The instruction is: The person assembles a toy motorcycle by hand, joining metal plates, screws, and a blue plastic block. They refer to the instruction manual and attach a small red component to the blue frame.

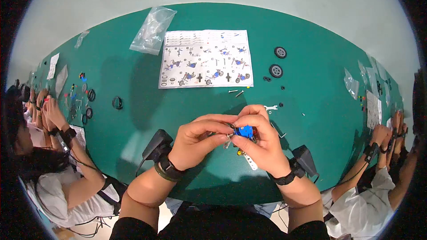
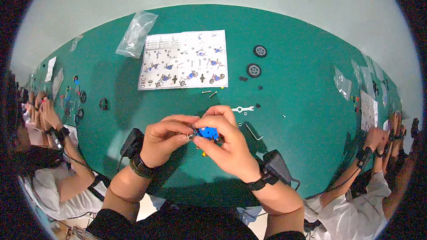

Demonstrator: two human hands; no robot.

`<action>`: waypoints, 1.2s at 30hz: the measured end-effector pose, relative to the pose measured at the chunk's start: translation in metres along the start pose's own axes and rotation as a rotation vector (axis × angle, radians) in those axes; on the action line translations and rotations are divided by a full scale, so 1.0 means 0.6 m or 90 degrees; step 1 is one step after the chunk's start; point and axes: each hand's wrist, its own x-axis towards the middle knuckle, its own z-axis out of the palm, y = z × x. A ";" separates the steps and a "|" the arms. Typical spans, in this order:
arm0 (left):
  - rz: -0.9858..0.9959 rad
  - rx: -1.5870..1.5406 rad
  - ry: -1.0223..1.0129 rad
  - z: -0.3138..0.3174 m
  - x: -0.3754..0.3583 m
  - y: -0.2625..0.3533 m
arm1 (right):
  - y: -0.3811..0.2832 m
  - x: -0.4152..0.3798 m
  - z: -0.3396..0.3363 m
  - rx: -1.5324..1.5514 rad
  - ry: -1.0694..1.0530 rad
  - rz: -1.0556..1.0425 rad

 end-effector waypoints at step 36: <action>-0.099 -0.158 0.046 0.005 0.002 0.003 | 0.008 0.000 0.002 0.161 -0.027 0.111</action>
